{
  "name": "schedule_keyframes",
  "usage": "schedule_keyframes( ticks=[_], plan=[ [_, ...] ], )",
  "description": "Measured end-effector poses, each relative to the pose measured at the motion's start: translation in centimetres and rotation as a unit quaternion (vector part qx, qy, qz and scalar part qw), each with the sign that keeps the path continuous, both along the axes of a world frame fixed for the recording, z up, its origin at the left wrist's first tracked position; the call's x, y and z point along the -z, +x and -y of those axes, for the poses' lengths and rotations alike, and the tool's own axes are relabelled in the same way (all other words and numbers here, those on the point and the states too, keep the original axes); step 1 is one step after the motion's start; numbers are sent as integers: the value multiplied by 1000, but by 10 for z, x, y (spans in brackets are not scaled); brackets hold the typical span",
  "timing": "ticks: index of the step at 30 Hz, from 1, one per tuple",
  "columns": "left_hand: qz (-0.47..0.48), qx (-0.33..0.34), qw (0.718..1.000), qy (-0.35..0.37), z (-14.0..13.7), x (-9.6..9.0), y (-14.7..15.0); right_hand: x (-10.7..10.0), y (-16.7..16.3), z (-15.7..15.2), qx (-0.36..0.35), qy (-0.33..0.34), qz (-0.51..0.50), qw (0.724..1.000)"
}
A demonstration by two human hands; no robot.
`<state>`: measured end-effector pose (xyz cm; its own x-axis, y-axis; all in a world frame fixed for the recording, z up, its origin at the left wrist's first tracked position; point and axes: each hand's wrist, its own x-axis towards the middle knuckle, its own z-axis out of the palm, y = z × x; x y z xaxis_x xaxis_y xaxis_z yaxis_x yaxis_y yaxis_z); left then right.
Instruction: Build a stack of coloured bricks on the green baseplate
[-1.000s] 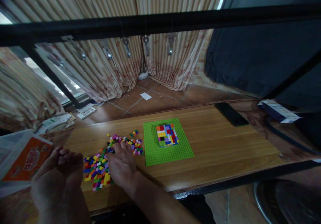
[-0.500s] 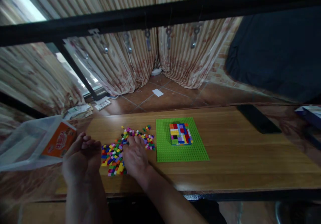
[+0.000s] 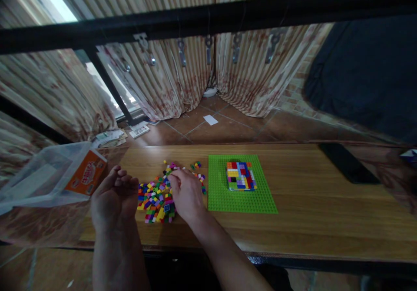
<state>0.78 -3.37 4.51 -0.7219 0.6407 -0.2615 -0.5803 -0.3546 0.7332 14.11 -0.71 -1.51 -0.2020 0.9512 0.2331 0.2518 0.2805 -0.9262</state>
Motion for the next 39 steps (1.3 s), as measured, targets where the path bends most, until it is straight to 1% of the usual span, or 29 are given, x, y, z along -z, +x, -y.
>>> schedule_keyframes(
  ticks=[1, 2, 3, 4, 6, 7, 9, 11, 13, 15, 16, 18, 21, 24, 26, 28, 29, 31, 34, 36, 39],
  plan=[
    [6, 0, 1000, -3, 0, -1, 1, -4, 6, -4, 0, -64, -83, 995],
    [10, 2, 1000, -5, 0, -1, 1, -8, 13, -7, -2, -130, -165, 978],
    [12, 5, 1000, -7, -1, -2, 2, -12, 21, -10, -7, -185, -238, 953],
    [13, 9, 1000, -8, -1, -2, 3, -16, 30, -13, -13, -226, -297, 927],
    [16, 14, 1000, -9, -3, -3, 5, -23, 47, -17, -32, -264, -371, 890],
    [17, 16, 1000, -11, -4, -3, 6, -25, 55, -17, -41, -269, -391, 879],
    [17, 24, 999, -15, -7, -2, 10, -29, 67, -16, -50, -267, -407, 872],
    [-3, 48, 999, -21, -9, 0, 17, -29, 76, -14, -46, -256, -402, 878],
    [-43, 92, 994, -28, -12, 2, 29, -28, 82, -14, -28, -239, -386, 890],
    [-98, 157, 982, -39, -15, 6, 43, -26, 88, -17, -7, -220, -362, 906],
    [-133, 190, 972, -50, -16, 8, 51, -26, 93, -19, 6, -211, -349, 913],
    [-218, 246, 941, -77, -19, 14, 67, -26, 107, -24, 36, -193, -319, 927],
    [-369, 297, 875, -100, -24, 23, 90, -26, 139, -32, 101, -161, -291, 938],
    [-497, 330, 795, -109, -25, 30, 112, -24, 172, -37, 182, -133, -290, 930],
    [-555, 349, 744, -129, -23, 33, 125, -21, 188, -40, 207, -126, -288, 927],
    [-590, 368, 705, -141, -21, 35, 136, -19, 196, -41, 214, -125, -284, 926],
    [-601, 376, 690, -143, -20, 36, 140, -18, 198, -41, 215, -125, -282, 927],
    [-617, 386, 670, -149, -19, 38, 147, -18, 199, -42, 216, -129, -282, 926],
    [-637, 378, 650, -169, -19, 39, 152, -19, 197, -42, 220, -144, -298, 918],
    [-645, 375, 644, -170, -19, 40, 155, -18, 195, -43, 210, -150, -307, 916],
    [-645, 377, 644, -164, -17, 40, 160, -17, 192, -43, 175, -150, -301, 925]
  ],
)
